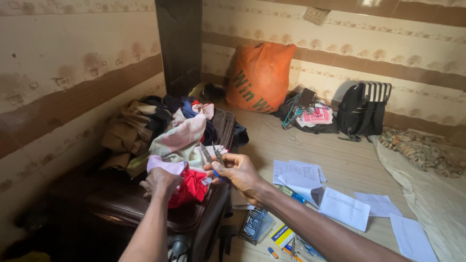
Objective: Organizing and inspecting pens, a geometric compass, and papers on the floor.
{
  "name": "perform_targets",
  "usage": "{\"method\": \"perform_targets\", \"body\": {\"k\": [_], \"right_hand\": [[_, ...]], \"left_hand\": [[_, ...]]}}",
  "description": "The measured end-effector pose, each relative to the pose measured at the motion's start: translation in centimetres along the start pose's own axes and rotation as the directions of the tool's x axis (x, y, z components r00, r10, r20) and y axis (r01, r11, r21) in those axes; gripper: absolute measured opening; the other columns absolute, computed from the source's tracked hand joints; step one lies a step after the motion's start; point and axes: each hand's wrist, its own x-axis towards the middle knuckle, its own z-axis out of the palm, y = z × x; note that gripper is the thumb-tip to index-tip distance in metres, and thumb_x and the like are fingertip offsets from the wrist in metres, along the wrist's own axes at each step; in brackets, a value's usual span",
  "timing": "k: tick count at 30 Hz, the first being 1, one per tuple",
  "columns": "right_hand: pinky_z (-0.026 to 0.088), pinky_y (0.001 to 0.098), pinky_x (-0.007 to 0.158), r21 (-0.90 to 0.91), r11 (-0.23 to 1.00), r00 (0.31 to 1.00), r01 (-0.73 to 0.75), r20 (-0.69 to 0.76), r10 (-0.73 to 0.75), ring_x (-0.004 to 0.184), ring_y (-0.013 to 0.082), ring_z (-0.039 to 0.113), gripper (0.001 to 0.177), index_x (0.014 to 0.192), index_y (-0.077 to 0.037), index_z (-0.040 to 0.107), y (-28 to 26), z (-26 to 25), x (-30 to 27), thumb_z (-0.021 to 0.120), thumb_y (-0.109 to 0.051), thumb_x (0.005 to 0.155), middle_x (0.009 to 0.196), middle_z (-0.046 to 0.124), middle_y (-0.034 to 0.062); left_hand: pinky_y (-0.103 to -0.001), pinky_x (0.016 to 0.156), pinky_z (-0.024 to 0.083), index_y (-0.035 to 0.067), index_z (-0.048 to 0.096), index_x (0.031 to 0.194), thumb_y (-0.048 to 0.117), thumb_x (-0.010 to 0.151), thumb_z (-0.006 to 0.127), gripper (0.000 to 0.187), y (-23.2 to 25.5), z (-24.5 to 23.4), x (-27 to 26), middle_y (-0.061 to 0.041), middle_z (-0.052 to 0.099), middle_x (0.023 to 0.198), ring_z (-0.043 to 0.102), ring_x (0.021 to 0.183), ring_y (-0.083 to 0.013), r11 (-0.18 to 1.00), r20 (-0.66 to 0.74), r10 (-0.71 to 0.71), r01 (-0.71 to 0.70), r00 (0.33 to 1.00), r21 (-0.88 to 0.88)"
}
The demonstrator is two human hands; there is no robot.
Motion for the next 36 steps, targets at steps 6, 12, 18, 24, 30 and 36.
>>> {"method": "perform_targets", "body": {"k": [6,12,18,24,30,36], "right_hand": [[0.061,0.0305,0.078,-0.013,0.999,0.999,0.042,-0.023,-0.042,0.091,0.0171,0.073,0.032,0.124,0.003,0.066,-0.1,-2.0,-0.4,0.066,-0.016,0.098,0.11,0.076,0.0143],[0.058,0.0302,0.076,-0.046,0.997,0.997,0.057,-0.047,-0.059,0.091,0.0159,0.072,0.029,0.121,0.001,0.066,0.6,-4.1,-0.2,0.065,-0.017,0.098,0.108,0.076,0.0112],[0.052,0.0309,0.07,0.204,0.976,0.993,0.073,-0.105,-0.052,0.089,0.0174,0.066,0.021,0.121,-0.002,0.061,0.3,-7.1,0.5,0.059,-0.013,0.103,0.101,0.069,0.0081],[0.06,0.0408,0.083,0.253,0.938,0.959,0.239,-0.216,-0.186,0.093,0.0213,0.072,0.02,0.117,-0.001,0.061,-7.0,-9.8,-2.2,0.056,-0.009,0.099,0.104,0.069,0.0116],[0.058,0.0351,0.079,0.116,0.919,0.839,0.378,-0.463,-0.287,0.087,0.0166,0.067,0.022,0.116,-0.006,0.065,-10.0,-15.1,-5.0,0.051,-0.004,0.099,0.103,0.07,0.004],[0.05,0.0288,0.059,0.115,0.91,0.73,0.399,-0.64,-0.24,0.072,0.0115,0.059,0.025,0.103,-0.01,0.064,-11.1,-18.8,-9.2,0.045,0.002,0.093,0.087,0.065,0.0004]], "left_hand": [[-0.052,0.11,0.045,0.003,0.07,0.124,0.037,0.069,0.09,0.069,-0.5,2.9,3.2,-0.025,0.068,0.129,0.057,0.13,-0.0431,0.994,-0.171,0.062,-0.077,0.983,-0.083],[-0.054,0.104,0.043,-0.002,0.073,0.101,0.034,0.071,0.086,0.049,1.0,2.6,4.0,-0.027,0.069,0.116,0.059,0.119,-0.0445,0.985,-0.385,0.121,-0.16,0.915,-0.07],[-0.055,0.1,0.044,-0.008,0.07,0.095,0.022,0.077,0.075,0.036,7.9,-0.2,-1.6,-0.03,0.061,0.114,0.057,0.109,-0.0463,0.87,-0.704,0.197,-0.453,0.682,-0.195],[-0.05,0.093,0.045,-0.006,0.064,0.091,0.018,0.08,0.068,0.026,16.3,-2.9,-12.6,-0.024,0.051,0.111,0.054,0.102,-0.0396,0.588,-0.702,0.417,-0.76,0.578,-0.277],[-0.04,0.068,0.052,0.001,0.06,0.088,0.012,0.085,0.064,0.012,21.3,-2.2,-23.6,-0.015,0.059,0.095,0.061,0.078,-0.0268,0.356,-0.425,0.605,-0.706,0.673,-0.612],[-0.032,0.051,0.052,0.001,0.054,0.107,0.009,0.083,0.065,0.028,25.0,3.9,-26.3,-0.015,0.065,0.091,0.06,0.066,-0.0197,0.3,-0.007,0.781,-0.384,0.625,-0.873]]}}
